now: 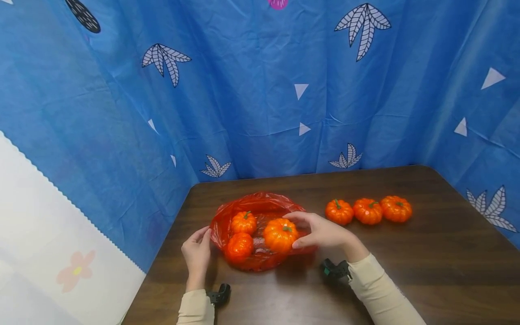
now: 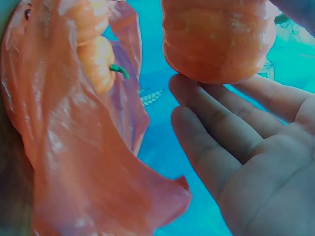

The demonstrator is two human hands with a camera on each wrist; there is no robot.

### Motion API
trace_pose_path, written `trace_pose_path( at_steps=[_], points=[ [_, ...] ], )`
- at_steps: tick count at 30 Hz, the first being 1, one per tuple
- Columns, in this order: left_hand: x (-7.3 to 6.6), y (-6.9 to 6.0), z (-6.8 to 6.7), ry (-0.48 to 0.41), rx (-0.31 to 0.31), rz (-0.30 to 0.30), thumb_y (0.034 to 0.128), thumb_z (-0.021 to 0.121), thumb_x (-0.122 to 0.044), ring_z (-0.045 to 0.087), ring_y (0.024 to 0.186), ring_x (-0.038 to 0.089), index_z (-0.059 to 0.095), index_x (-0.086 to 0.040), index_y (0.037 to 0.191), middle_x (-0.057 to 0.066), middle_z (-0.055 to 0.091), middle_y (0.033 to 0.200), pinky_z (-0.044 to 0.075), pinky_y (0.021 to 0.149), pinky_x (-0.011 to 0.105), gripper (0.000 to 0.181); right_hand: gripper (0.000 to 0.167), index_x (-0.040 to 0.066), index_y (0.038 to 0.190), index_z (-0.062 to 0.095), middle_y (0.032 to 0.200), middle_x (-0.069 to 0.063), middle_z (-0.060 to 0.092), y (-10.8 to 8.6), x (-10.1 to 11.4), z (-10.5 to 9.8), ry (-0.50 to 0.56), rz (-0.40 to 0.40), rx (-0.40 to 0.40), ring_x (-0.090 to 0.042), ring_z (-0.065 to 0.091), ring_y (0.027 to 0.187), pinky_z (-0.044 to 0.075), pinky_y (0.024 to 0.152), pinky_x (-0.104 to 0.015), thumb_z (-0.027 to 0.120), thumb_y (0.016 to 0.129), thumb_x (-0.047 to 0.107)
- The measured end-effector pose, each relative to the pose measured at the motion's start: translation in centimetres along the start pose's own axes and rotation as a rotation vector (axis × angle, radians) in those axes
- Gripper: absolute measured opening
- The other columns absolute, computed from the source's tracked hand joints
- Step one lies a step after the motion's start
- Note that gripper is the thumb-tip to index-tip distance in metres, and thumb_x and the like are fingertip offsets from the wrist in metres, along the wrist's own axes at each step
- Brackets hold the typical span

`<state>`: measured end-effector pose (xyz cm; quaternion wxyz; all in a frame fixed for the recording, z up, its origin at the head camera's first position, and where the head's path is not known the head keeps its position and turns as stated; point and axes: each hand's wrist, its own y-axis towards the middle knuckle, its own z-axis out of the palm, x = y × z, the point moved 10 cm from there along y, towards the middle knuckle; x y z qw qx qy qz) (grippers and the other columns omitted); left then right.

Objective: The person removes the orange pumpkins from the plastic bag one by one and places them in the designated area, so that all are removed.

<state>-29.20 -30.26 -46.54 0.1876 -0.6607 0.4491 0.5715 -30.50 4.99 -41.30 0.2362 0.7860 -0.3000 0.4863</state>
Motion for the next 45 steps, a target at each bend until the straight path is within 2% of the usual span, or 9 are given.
trace_pose_path(
  at_steps=[5,13,19,23,26,30,36,39,45],
  points=[
    [0.1,0.1,0.0,-0.003,-0.003,0.000,0.0950,0.070,-0.025,0.073,0.100,0.032,0.077,-0.006,0.109,0.016,0.076,0.109,0.059,0.079,0.022,0.024,0.070,0.007,0.148,0.043,0.145,-0.015,0.054,-0.6,0.1,-0.8,0.008,-0.006,-0.004,-0.037,0.055,0.131,0.049,0.108,-0.051,0.076,0.088,0.024],
    [0.2,0.1,-0.2,0.008,-0.002,-0.007,0.0953,0.070,-0.025,0.073,0.101,0.032,0.077,-0.006,0.109,0.016,0.076,0.110,0.059,0.082,0.028,0.025,0.065,0.013,0.145,0.046,0.144,-0.011,0.054,-0.9,-0.1,-1.7,0.056,-0.004,-0.037,-0.036,0.054,0.132,0.054,0.103,-0.040,0.076,0.088,0.019],
    [0.2,0.0,-0.3,0.010,-0.003,-0.011,0.0953,0.070,-0.026,0.072,0.101,0.033,0.076,-0.006,0.111,0.017,0.075,0.112,0.059,0.082,0.029,0.026,0.064,0.013,0.145,0.045,0.144,-0.013,0.053,-1.4,-0.7,-2.6,0.079,0.027,-0.073,-0.039,0.052,0.134,0.054,0.103,-0.043,0.075,0.089,0.020],
    [0.3,0.0,-0.3,0.008,-0.002,-0.012,0.0951,0.070,-0.026,0.072,0.102,0.035,0.076,-0.005,0.112,0.018,0.075,0.112,0.058,0.084,0.034,0.027,0.065,0.017,0.145,0.045,0.144,-0.011,0.053,-2.0,-1.2,-3.5,0.093,0.061,-0.105,-0.039,0.054,0.131,0.058,0.096,-0.042,0.076,0.089,0.023],
    [0.3,0.0,-0.2,0.008,-0.003,-0.006,0.0949,0.070,-0.025,0.072,0.103,0.034,0.076,-0.005,0.111,0.017,0.075,0.112,0.058,0.084,0.033,0.026,0.065,0.017,0.146,0.045,0.144,-0.012,0.053,-2.4,-1.3,-4.0,0.115,0.066,-0.118,-0.039,0.055,0.130,0.060,0.092,-0.039,0.076,0.089,0.023],
    [0.3,0.1,-0.1,0.015,-0.002,-0.003,0.0948,0.070,-0.025,0.073,0.103,0.032,0.077,-0.006,0.110,0.016,0.075,0.111,0.058,0.082,0.029,0.026,0.065,0.018,0.146,0.044,0.146,-0.011,0.053,-3.0,-1.6,-4.5,0.116,0.063,-0.129,-0.037,0.054,0.131,0.059,0.093,-0.036,0.076,0.089,0.020],
    [0.3,0.0,0.0,0.016,-0.007,-0.002,0.0947,0.070,-0.025,0.072,0.103,0.031,0.077,-0.006,0.110,0.015,0.076,0.111,0.058,0.081,0.024,0.025,0.063,0.022,0.142,0.046,0.143,-0.005,0.056,-3.5,-2.6,-4.7,0.135,0.091,-0.112,-0.031,0.055,0.130,0.058,0.096,-0.036,0.076,0.087,0.020],
    [0.3,0.0,0.1,0.009,-0.008,-0.004,0.0946,0.070,-0.024,0.072,0.103,0.033,0.077,-0.006,0.110,0.016,0.075,0.111,0.057,0.080,0.022,0.024,0.062,0.020,0.141,0.047,0.140,-0.005,0.058,-3.7,-2.8,-4.8,0.139,0.088,-0.090,-0.029,0.056,0.128,0.058,0.096,-0.036,0.076,0.086,0.022],
    [0.2,0.1,0.1,0.003,0.000,-0.004,0.0944,0.071,-0.025,0.072,0.103,0.033,0.077,-0.006,0.110,0.016,0.075,0.111,0.057,0.082,0.026,0.025,0.062,0.018,0.141,0.047,0.139,-0.007,0.059,-4.2,-3.1,-5.3,0.143,0.083,-0.070,-0.032,0.055,0.130,0.058,0.095,-0.036,0.075,0.086,0.023]
  ],
)
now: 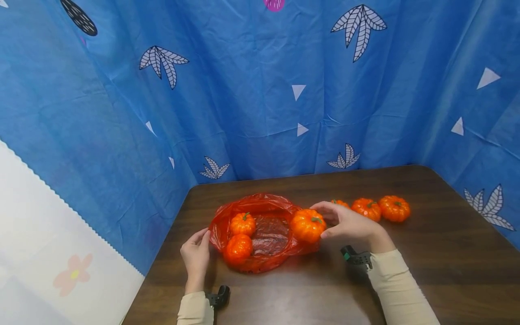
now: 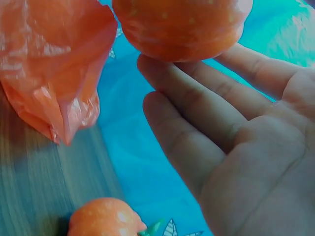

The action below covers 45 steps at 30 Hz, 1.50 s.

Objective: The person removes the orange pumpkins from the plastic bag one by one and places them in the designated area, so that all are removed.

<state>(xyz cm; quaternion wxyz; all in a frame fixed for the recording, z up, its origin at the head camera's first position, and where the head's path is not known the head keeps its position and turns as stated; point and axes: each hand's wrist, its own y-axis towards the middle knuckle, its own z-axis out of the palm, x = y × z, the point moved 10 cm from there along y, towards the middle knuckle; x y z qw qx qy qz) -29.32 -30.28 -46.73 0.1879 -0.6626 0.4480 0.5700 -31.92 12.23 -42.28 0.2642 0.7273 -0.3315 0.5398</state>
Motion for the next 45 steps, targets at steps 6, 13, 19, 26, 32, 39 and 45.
trace_pose_path(
  at_steps=[6,13,19,26,32,39,45],
  points=[
    [-0.1,0.1,0.0,-0.001,-0.005,0.022,0.0943,0.071,-0.024,0.073,0.101,0.034,0.077,-0.005,0.109,0.016,0.076,0.110,0.058,0.078,0.019,0.024,0.062,0.019,0.141,0.047,0.141,-0.011,0.056,-0.6,-1.0,-0.9,0.017,0.039,-0.020,-0.038,0.052,0.133,0.058,0.094,-0.041,0.076,0.086,0.020],
    [0.0,0.0,-0.1,0.001,-0.007,0.013,0.0945,0.071,-0.023,0.073,0.100,0.033,0.077,-0.005,0.109,0.016,0.076,0.110,0.057,0.078,0.018,0.024,0.065,0.019,0.141,0.047,0.143,-0.013,0.053,-1.1,-2.1,-1.9,-0.005,0.076,-0.033,-0.040,0.051,0.132,0.058,0.095,-0.043,0.078,0.085,0.021],
    [0.0,-0.1,0.0,0.008,0.000,0.016,0.0951,0.070,-0.026,0.073,0.103,0.035,0.076,-0.005,0.111,0.017,0.075,0.112,0.058,0.083,0.031,0.027,0.067,0.018,0.142,0.045,0.144,-0.014,0.051,-1.5,-2.9,-3.0,-0.056,0.114,-0.074,-0.043,0.050,0.133,0.058,0.096,-0.044,0.080,0.084,0.023],
    [0.0,0.0,0.0,0.019,-0.003,0.021,0.0952,0.070,-0.026,0.073,0.102,0.033,0.077,-0.006,0.111,0.016,0.076,0.111,0.058,0.080,0.025,0.027,0.067,0.020,0.141,0.048,0.150,-0.015,0.044,-2.0,-3.9,-4.0,-0.108,0.156,-0.116,-0.047,0.046,0.137,0.057,0.096,-0.048,0.081,0.083,0.024],
    [0.0,0.1,0.1,0.021,-0.003,0.022,0.0950,0.070,-0.025,0.073,0.101,0.033,0.077,-0.005,0.110,0.016,0.076,0.111,0.058,0.082,0.031,0.026,0.071,0.018,0.142,0.048,0.150,-0.017,0.044,-2.6,-4.9,-4.8,-0.150,0.205,-0.128,-0.049,0.045,0.136,0.058,0.094,-0.049,0.083,0.080,0.027],
    [0.0,0.1,0.1,0.022,-0.016,0.021,0.0943,0.071,-0.022,0.073,0.100,0.033,0.077,-0.006,0.108,0.016,0.076,0.109,0.058,0.080,0.024,0.023,0.072,0.013,0.142,0.047,0.151,-0.021,0.043,-3.3,-5.3,-5.6,-0.188,0.224,-0.125,-0.051,0.044,0.135,0.057,0.094,-0.051,0.083,0.081,0.027],
    [-0.1,0.1,0.1,0.013,-0.015,0.032,0.0941,0.071,-0.021,0.074,0.098,0.033,0.077,-0.005,0.108,0.017,0.076,0.108,0.057,0.075,0.015,0.022,0.073,0.011,0.142,0.047,0.150,-0.021,0.044,-3.6,-5.3,-5.8,-0.213,0.213,-0.113,-0.051,0.043,0.136,0.055,0.098,-0.053,0.082,0.081,0.027]
  ],
)
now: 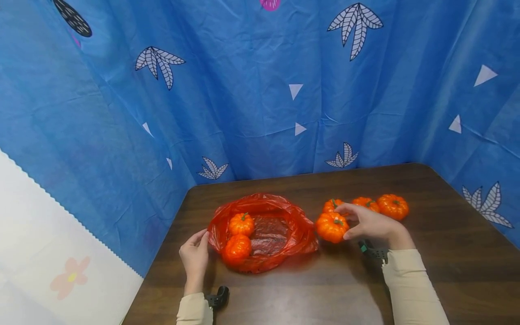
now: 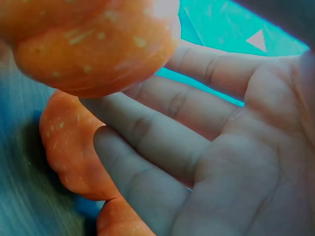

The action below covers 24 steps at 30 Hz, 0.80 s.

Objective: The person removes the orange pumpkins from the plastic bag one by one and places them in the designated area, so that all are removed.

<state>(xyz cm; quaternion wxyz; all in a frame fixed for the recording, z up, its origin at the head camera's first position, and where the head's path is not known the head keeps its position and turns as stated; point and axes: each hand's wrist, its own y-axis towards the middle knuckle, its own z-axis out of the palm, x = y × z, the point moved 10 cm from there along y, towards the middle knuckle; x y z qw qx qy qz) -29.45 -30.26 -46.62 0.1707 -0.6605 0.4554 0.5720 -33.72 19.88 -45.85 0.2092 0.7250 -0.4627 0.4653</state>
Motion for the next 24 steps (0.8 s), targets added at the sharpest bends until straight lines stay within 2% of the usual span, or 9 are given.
trace_pose_path(
  at_steps=[6,15,24],
  points=[
    [-0.3,-0.1,-0.1,0.002,-0.004,0.035,0.0940,0.071,-0.019,0.074,0.096,0.034,0.078,-0.003,0.106,0.018,0.076,0.105,0.054,0.070,0.008,0.020,0.068,0.007,0.137,0.050,0.145,-0.021,0.049,-0.2,0.0,-0.3,-0.043,-0.027,0.001,-0.049,0.048,0.133,0.050,0.103,-0.057,0.083,0.080,0.024],
    [0.1,-0.1,0.0,-0.006,0.010,-0.023,0.0947,0.070,-0.022,0.074,0.099,0.033,0.077,-0.006,0.108,0.016,0.076,0.109,0.057,0.075,0.015,0.023,0.070,0.007,0.135,0.051,0.143,-0.021,0.050,-0.4,-0.5,-0.8,-0.070,-0.010,-0.011,-0.047,0.049,0.130,0.052,0.102,-0.055,0.085,0.077,0.025],
    [0.0,-0.2,0.1,-0.009,0.019,-0.022,0.0950,0.070,-0.024,0.073,0.099,0.035,0.077,-0.005,0.110,0.018,0.075,0.110,0.056,0.072,0.011,0.025,0.072,0.005,0.137,0.048,0.143,-0.022,0.050,-0.7,-1.2,-0.9,-0.081,-0.001,-0.004,-0.048,0.049,0.131,0.049,0.105,-0.058,0.085,0.078,0.025]
  ],
)
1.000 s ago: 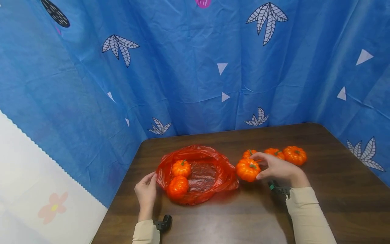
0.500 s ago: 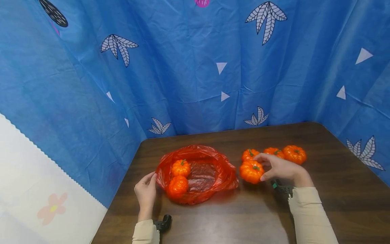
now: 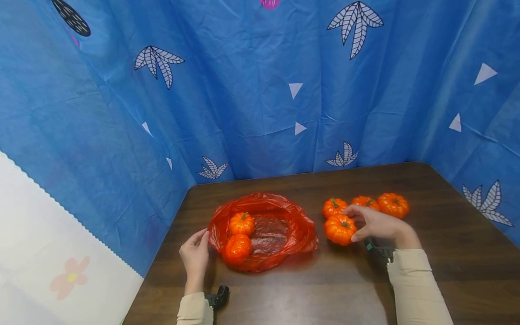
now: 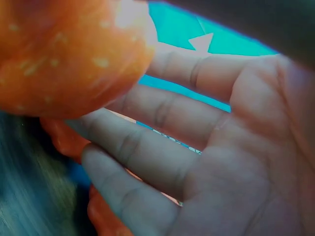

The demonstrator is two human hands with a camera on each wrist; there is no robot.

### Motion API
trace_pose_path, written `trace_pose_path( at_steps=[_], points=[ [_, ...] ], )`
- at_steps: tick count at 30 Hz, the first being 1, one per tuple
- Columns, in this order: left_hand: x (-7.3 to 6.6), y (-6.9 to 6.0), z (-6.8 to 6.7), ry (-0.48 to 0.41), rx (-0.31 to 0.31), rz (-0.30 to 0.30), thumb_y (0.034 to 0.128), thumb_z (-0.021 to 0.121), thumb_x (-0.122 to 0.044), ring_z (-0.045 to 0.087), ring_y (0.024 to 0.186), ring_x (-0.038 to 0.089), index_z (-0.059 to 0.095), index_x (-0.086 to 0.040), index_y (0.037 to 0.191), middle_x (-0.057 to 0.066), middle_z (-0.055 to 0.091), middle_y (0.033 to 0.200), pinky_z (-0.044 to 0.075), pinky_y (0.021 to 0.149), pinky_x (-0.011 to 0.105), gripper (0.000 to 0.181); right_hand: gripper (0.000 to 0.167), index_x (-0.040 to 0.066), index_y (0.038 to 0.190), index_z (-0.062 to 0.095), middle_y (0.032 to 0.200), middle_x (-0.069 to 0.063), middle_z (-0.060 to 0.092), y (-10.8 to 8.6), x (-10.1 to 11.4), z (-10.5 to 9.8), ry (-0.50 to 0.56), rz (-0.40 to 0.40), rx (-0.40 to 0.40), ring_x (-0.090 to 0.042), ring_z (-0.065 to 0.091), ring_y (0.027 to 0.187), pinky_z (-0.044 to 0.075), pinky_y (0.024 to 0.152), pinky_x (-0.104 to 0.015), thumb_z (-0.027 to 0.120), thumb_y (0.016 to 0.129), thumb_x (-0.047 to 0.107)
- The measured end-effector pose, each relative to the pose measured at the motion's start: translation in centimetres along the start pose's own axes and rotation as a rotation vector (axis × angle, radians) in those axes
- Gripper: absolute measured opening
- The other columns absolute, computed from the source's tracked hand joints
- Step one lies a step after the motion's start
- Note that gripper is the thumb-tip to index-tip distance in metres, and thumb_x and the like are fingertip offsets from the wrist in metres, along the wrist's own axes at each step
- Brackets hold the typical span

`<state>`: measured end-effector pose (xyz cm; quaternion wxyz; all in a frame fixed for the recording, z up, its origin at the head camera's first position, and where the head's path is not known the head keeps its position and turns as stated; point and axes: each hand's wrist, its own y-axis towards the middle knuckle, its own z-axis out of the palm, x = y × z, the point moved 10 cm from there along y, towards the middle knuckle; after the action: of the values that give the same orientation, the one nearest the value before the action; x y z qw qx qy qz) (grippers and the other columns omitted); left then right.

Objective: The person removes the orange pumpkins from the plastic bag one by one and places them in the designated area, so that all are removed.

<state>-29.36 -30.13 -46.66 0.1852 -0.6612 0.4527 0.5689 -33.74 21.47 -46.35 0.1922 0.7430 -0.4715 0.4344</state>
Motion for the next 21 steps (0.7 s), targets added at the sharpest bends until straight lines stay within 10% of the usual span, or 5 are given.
trace_pose_path(
  at_steps=[21],
  points=[
    [0.30,0.10,0.02,0.003,-0.001,-0.015,0.0950,0.070,-0.022,0.074,0.099,0.032,0.077,-0.006,0.109,0.015,0.076,0.110,0.058,0.073,0.015,0.022,0.067,0.002,0.133,0.048,0.142,-0.027,0.051,-0.41,-1.04,0.09,0.024,0.014,0.028,-0.049,0.052,0.127,0.050,0.102,-0.060,0.083,0.079,0.019]
  ],
)
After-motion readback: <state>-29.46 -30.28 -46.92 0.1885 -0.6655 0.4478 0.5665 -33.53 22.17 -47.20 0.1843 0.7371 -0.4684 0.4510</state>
